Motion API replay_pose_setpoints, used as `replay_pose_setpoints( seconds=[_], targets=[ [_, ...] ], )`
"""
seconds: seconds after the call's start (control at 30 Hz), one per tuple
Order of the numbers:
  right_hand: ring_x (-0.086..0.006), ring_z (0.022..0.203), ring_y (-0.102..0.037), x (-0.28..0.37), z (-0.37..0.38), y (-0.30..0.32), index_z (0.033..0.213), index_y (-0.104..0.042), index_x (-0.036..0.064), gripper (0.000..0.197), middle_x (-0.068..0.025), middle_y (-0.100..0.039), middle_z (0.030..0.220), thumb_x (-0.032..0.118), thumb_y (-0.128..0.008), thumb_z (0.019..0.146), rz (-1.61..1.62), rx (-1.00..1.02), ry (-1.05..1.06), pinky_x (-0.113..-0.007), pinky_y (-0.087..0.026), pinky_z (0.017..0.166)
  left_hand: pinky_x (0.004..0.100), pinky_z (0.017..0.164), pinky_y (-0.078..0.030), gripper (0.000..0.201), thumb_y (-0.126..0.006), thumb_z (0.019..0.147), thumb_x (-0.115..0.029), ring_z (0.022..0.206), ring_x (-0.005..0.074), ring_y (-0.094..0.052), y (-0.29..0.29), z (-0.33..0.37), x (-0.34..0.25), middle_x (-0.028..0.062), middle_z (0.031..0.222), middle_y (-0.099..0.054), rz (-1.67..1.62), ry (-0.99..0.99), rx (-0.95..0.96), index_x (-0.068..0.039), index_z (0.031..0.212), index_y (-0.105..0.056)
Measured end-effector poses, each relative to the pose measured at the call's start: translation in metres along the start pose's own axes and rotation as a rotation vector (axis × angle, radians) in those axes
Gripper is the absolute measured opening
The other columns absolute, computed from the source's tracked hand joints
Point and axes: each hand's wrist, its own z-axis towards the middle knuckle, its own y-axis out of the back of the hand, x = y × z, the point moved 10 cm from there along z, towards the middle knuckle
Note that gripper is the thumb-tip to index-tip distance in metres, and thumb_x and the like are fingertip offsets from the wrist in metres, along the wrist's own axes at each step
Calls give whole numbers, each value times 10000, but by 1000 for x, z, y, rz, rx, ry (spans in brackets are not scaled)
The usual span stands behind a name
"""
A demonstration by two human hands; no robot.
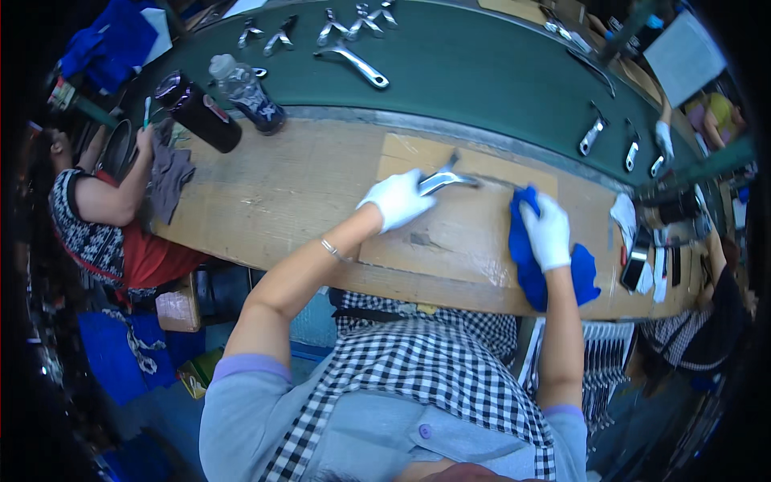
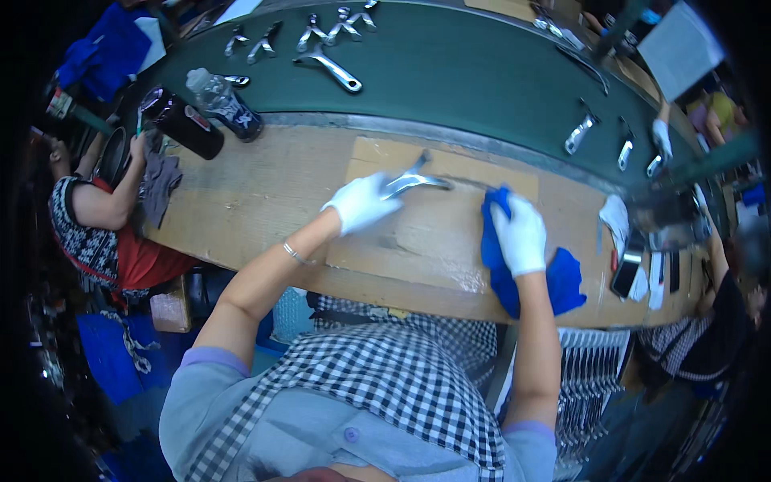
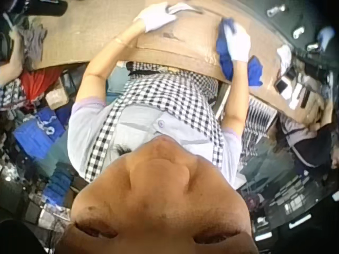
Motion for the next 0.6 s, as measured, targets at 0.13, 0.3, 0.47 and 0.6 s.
replay_pose_setpoints(
  seconds=[0.13,0.3,0.47,0.6],
  targets=[
    [-440,993,-678,-15,-27,-18,1158,-691,46,412,-226,-717,1073,376,-708,912,-68,20,-108,-502,-543,869,408,921,-533,638,-694,900,-453,1050,318,-693,51,75,-57,235,1167,-700,-526,-272,-137,9,1330,-605],
    [-442,987,-683,-23,-30,-21,1151,-681,41,418,-240,-718,1072,389,-701,920,-76,14,-234,-511,-543,864,442,993,-526,669,-549,977,-541,1200,379,-644,155,159,15,224,1312,-663,164,122,-430,-58,1440,-539],
    [-433,981,-684,-17,-25,-14,1154,-684,48,438,-227,-724,1056,426,-681,933,-41,-2,-217,-511,-539,853,464,967,-532,531,-520,992,-546,1136,361,-677,153,163,77,184,1258,-696,286,191,-375,-140,1317,-626],
    [-429,993,-681,-21,-27,-18,1166,-683,59,444,-225,-724,1054,445,-664,948,0,3,-247,-513,-535,850,488,889,-539,426,-548,987,-491,1038,379,-682,115,91,22,188,1095,-715,238,-45,-358,-135,1186,-673]
  ],
)
